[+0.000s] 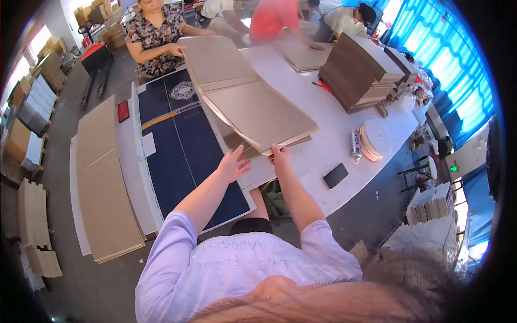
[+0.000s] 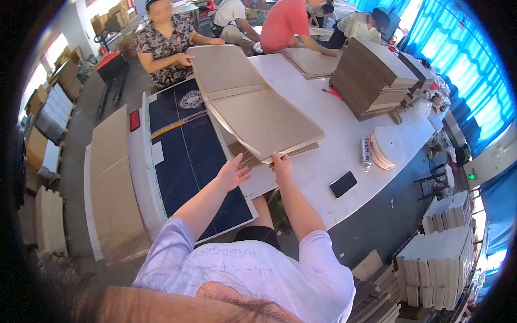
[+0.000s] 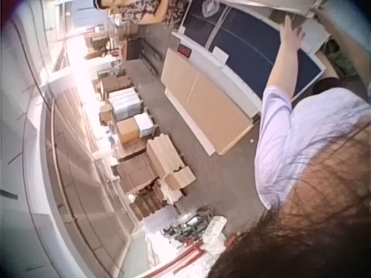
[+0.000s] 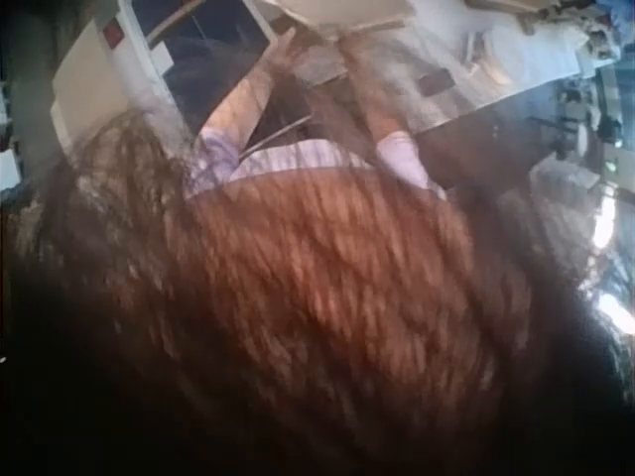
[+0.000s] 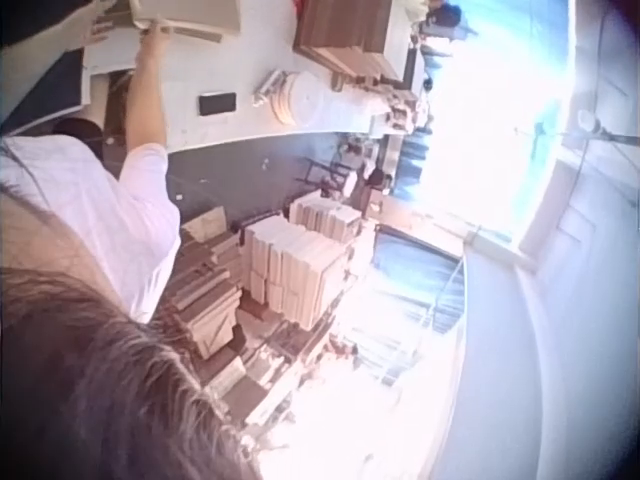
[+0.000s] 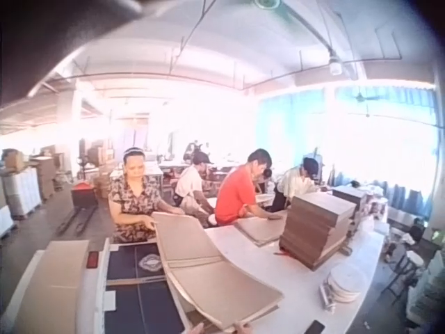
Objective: Assembling and folding cardboard packaging components on a factory workbench.
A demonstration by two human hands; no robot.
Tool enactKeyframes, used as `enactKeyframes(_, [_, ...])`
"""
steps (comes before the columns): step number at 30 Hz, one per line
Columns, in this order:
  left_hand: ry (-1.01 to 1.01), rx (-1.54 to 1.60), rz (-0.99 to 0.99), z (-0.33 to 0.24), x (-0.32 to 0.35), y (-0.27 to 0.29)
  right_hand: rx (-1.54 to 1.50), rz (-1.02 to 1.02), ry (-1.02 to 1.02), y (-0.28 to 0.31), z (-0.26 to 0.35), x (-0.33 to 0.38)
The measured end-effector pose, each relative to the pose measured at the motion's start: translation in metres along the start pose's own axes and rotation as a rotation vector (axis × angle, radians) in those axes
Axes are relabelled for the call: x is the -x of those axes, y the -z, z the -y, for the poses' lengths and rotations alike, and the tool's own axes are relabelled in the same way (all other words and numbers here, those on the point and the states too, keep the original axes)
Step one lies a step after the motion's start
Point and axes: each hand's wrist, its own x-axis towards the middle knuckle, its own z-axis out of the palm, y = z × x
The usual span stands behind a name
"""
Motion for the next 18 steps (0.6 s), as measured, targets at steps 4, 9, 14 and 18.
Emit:
enactKeyframes(4, [-0.367,-0.428,-0.221,0.000,0.027,-0.064,0.089,0.063,0.220,-0.020,0.005,0.035])
enactKeyframes(9, [-0.837,-0.593,-0.440,0.030,0.014,-0.009,-0.006,0.150,0.163,-0.057,-0.013,0.082])
enactKeyframes(14, [-0.910,-0.506,-0.655,0.027,0.065,0.054,-0.122,0.248,-0.157,-0.095,-0.054,0.139])
enactKeyframes(18, [-0.639,-0.252,-0.681,0.035,0.081,0.113,-0.287,0.306,-0.379,-0.117,-0.083,0.164])
